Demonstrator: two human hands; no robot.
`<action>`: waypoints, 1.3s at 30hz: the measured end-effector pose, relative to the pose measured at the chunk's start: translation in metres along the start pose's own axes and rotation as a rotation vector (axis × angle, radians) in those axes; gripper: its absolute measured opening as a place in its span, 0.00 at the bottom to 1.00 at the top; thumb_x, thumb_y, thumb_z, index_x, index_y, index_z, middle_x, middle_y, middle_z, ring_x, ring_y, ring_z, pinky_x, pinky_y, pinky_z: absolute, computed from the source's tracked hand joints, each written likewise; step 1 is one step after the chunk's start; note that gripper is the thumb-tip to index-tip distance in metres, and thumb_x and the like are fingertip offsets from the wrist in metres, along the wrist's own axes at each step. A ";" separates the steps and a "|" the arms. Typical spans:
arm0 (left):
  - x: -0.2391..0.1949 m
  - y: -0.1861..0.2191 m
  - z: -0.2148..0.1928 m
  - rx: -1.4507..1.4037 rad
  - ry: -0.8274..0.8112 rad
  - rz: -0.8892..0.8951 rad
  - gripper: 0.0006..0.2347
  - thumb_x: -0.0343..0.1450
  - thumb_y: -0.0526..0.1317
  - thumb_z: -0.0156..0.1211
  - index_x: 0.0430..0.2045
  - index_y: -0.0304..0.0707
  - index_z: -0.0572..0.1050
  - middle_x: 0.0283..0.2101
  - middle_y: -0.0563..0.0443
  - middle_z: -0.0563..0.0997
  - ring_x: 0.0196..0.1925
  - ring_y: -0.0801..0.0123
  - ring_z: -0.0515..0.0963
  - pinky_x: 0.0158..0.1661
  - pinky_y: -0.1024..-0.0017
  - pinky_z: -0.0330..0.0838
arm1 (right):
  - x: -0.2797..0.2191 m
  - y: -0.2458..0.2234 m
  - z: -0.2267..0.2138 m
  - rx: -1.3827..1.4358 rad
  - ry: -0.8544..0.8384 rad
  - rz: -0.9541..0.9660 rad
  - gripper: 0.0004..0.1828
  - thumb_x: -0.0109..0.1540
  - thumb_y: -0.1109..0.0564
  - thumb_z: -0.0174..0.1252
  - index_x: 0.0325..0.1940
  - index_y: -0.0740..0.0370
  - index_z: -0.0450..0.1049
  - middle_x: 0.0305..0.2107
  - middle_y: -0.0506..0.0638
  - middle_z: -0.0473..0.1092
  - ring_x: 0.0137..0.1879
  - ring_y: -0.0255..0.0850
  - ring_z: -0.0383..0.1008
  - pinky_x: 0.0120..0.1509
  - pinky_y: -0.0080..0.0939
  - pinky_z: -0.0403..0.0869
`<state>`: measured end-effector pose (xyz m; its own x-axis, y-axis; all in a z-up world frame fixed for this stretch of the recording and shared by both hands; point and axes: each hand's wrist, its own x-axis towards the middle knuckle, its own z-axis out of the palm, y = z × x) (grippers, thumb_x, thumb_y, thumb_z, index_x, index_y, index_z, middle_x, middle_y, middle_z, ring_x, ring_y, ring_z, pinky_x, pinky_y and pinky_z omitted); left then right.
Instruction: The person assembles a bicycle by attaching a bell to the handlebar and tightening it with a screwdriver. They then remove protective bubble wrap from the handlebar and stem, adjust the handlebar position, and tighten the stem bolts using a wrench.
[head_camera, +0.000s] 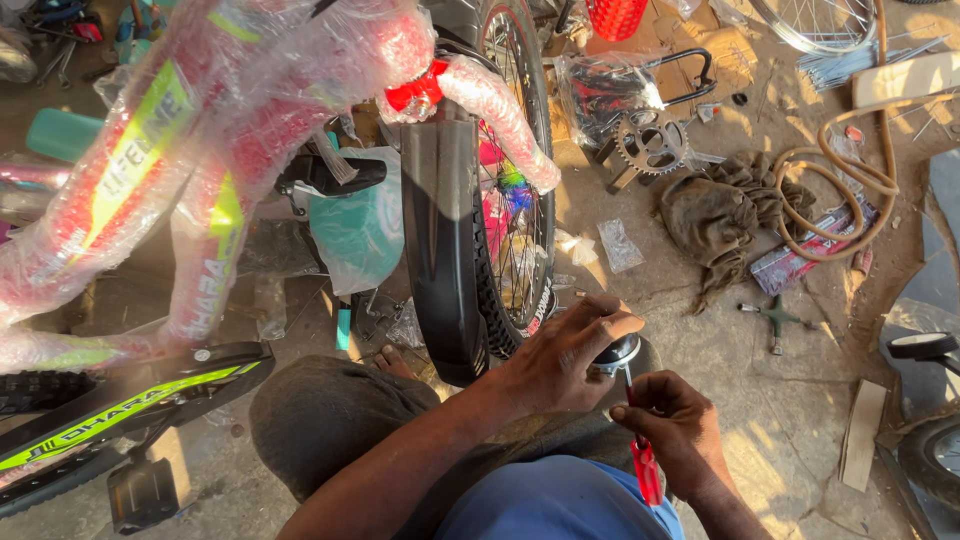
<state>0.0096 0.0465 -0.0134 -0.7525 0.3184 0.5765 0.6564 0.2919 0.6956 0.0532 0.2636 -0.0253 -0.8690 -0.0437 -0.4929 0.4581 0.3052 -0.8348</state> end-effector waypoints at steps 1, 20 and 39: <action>0.000 0.000 0.000 -0.018 -0.005 0.005 0.35 0.57 0.30 0.74 0.60 0.38 0.62 0.58 0.35 0.70 0.56 0.43 0.79 0.53 0.56 0.80 | 0.002 0.003 0.000 -0.056 -0.034 -0.020 0.11 0.59 0.63 0.64 0.45 0.69 0.75 0.28 0.51 0.72 0.33 0.35 0.72 0.38 0.41 0.74; -0.009 -0.012 0.021 -0.653 0.281 -0.464 0.27 0.71 0.52 0.62 0.61 0.37 0.66 0.46 0.45 0.74 0.42 0.67 0.78 0.38 0.66 0.81 | 0.016 -0.044 0.020 -0.310 0.100 -0.474 0.15 0.67 0.50 0.57 0.49 0.63 0.80 0.31 0.45 0.74 0.36 0.30 0.72 0.39 0.32 0.72; 0.019 0.009 -0.043 -0.124 0.589 0.052 0.24 0.69 0.53 0.71 0.53 0.43 0.71 0.51 0.46 0.75 0.51 0.65 0.77 0.48 0.73 0.75 | 0.041 -0.111 0.054 0.702 -0.305 -0.350 0.06 0.74 0.61 0.52 0.51 0.66 0.73 0.40 0.49 0.73 0.41 0.31 0.73 0.42 0.28 0.70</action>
<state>-0.0011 0.0166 0.0226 -0.6456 -0.2337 0.7271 0.7090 0.1705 0.6843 -0.0229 0.1768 0.0344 -0.9401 -0.3121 -0.1373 0.2690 -0.4316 -0.8610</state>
